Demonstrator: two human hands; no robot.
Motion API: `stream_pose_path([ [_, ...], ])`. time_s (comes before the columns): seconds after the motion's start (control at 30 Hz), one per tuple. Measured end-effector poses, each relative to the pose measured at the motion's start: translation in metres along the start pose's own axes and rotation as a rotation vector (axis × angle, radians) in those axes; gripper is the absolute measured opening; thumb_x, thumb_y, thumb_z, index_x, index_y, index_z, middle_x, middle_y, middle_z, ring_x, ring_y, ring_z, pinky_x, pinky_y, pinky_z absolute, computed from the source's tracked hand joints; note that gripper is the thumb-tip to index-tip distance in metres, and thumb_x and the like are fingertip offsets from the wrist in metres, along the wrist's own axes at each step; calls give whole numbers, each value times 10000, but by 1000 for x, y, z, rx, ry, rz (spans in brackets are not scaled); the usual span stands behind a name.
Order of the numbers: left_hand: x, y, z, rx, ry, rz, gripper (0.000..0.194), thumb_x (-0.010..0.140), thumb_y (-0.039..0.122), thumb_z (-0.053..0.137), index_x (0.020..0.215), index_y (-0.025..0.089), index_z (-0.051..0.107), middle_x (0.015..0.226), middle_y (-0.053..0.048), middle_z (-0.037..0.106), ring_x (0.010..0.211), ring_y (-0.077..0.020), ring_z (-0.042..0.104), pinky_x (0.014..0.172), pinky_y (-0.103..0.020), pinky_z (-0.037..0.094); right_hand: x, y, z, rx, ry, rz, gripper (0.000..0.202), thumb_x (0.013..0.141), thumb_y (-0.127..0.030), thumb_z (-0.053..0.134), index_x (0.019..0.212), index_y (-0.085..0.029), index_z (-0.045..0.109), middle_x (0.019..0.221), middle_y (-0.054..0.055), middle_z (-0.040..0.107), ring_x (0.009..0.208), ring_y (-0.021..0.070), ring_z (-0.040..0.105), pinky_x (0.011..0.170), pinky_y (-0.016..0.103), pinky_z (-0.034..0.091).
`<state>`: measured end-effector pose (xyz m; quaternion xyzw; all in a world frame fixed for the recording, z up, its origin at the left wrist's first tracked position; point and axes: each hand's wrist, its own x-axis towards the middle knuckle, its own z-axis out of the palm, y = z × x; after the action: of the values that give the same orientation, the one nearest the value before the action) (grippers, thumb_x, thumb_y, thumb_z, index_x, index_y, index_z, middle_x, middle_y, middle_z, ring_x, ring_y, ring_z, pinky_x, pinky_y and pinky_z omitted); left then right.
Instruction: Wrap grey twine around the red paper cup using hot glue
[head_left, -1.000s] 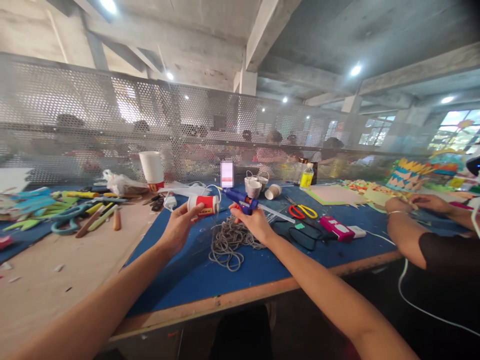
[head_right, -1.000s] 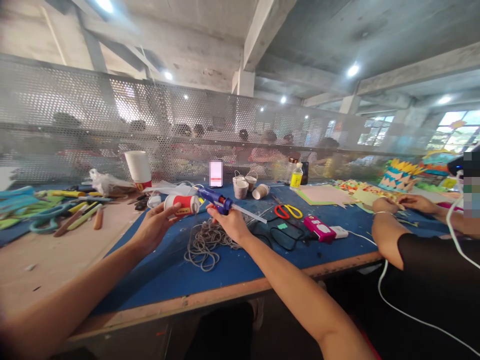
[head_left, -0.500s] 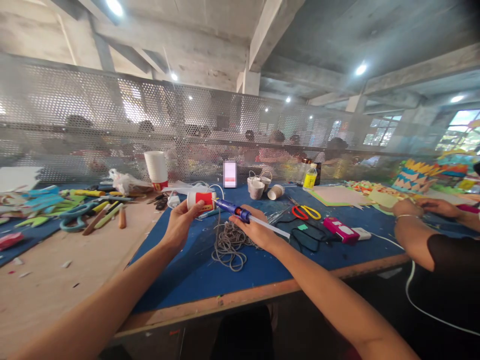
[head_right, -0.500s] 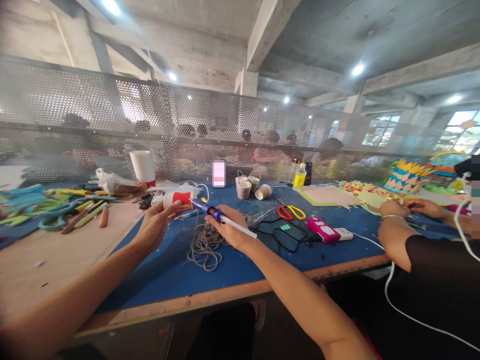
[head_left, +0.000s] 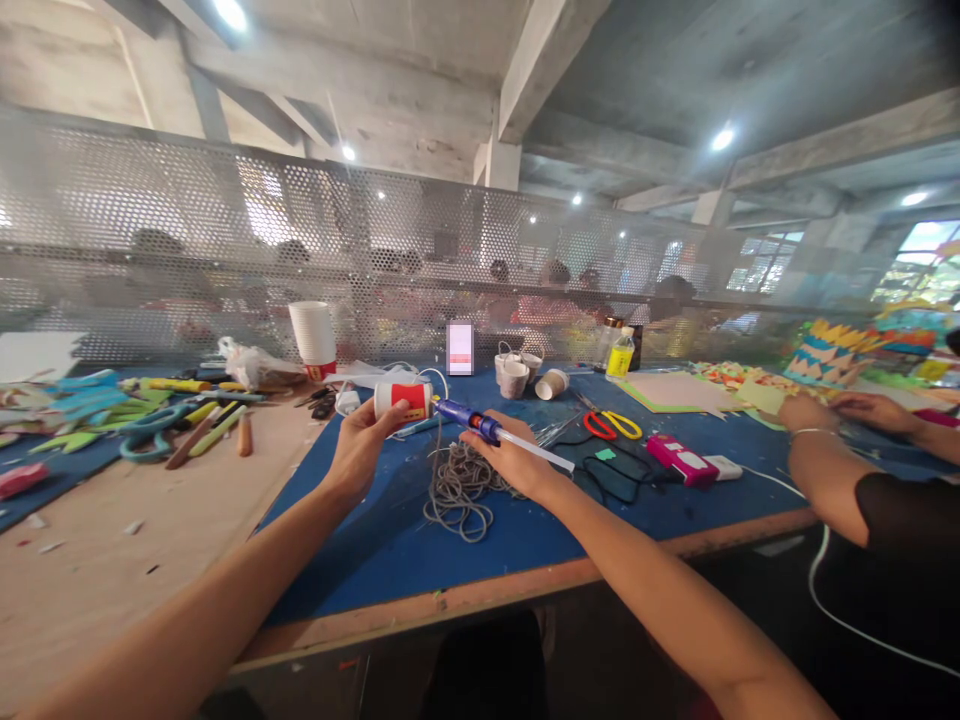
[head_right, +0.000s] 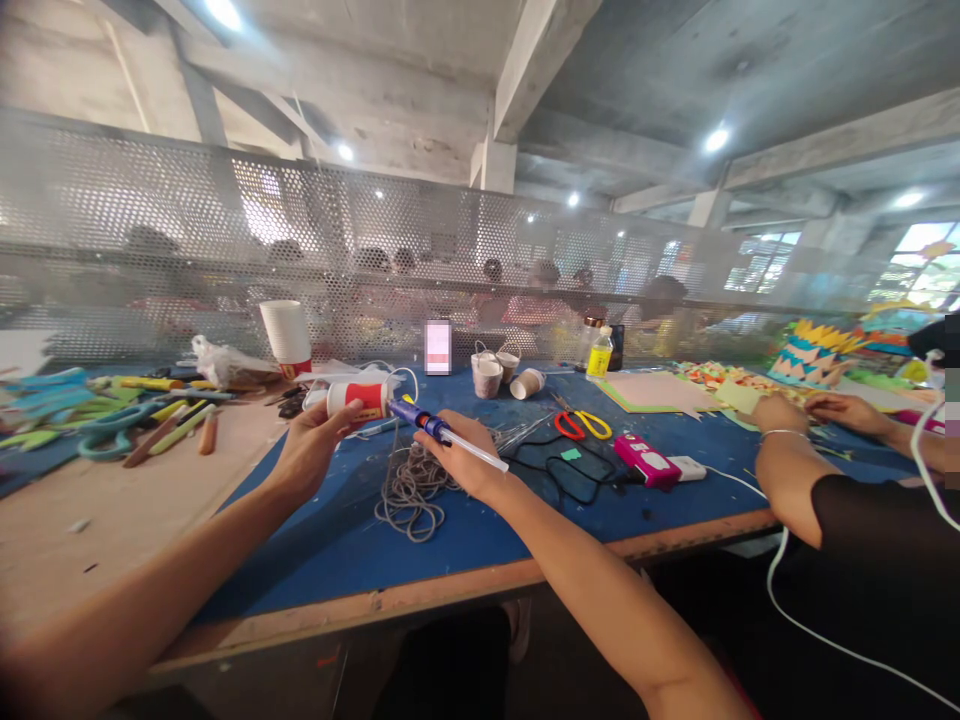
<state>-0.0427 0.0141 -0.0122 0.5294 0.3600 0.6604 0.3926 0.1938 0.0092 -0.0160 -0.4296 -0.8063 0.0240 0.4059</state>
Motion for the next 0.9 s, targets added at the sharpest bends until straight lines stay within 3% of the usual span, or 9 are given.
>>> stream_pose_path([
  [0.9,-1,4,3,-6,9,-6,426,785,470,817,1094,180,779,1060,-82,804,1006,-270,714,969,-384,504,0,-2,-1,-27,9,-9,286,963,-473,644,848,-213,614,782,19,681,727,188,628,666,265,416],
])
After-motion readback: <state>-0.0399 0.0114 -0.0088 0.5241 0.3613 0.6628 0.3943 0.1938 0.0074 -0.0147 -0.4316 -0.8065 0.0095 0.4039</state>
